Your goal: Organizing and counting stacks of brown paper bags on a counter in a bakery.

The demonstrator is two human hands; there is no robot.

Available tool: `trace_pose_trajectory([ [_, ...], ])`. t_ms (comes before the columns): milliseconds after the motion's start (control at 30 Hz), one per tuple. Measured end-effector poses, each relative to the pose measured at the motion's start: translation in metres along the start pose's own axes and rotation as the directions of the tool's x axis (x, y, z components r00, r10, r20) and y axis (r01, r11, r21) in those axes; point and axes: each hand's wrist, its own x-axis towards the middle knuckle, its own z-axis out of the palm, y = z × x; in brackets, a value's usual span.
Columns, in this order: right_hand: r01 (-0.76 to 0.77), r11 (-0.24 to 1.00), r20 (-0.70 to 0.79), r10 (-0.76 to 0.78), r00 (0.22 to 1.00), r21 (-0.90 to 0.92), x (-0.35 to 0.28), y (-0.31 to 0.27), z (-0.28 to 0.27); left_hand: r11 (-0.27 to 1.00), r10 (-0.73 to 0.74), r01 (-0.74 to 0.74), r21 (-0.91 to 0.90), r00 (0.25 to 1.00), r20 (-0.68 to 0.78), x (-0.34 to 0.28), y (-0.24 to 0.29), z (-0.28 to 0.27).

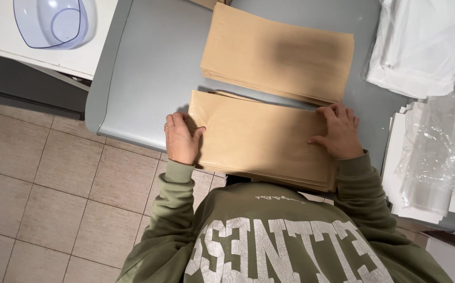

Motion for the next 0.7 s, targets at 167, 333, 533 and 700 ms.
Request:
trace_pose_trajectory([
  [167,0.011,1.000,-0.016,-0.011,1.000,-0.011,-0.001,-0.001,0.000,0.997,0.058,-0.057,0.044,0.997,-0.042,-0.005,0.012,-0.003],
  [333,-0.007,1.000,-0.016,0.007,1.000,-0.004,-0.001,-0.002,-0.001,0.990,0.113,-0.109,0.091,0.993,-0.037,-0.012,0.018,-0.003],
  [533,0.005,1.000,-0.031,-0.005,0.999,0.008,-0.001,-0.002,-0.001,0.956,0.266,-0.258,0.141,0.963,-0.038,-0.020,0.009,0.008],
  [700,-0.017,1.000,-0.019,0.017,1.000,-0.002,-0.002,-0.004,-0.004,0.953,0.168,-0.165,-0.253,0.986,-0.010,-0.024,-0.008,0.001],
])
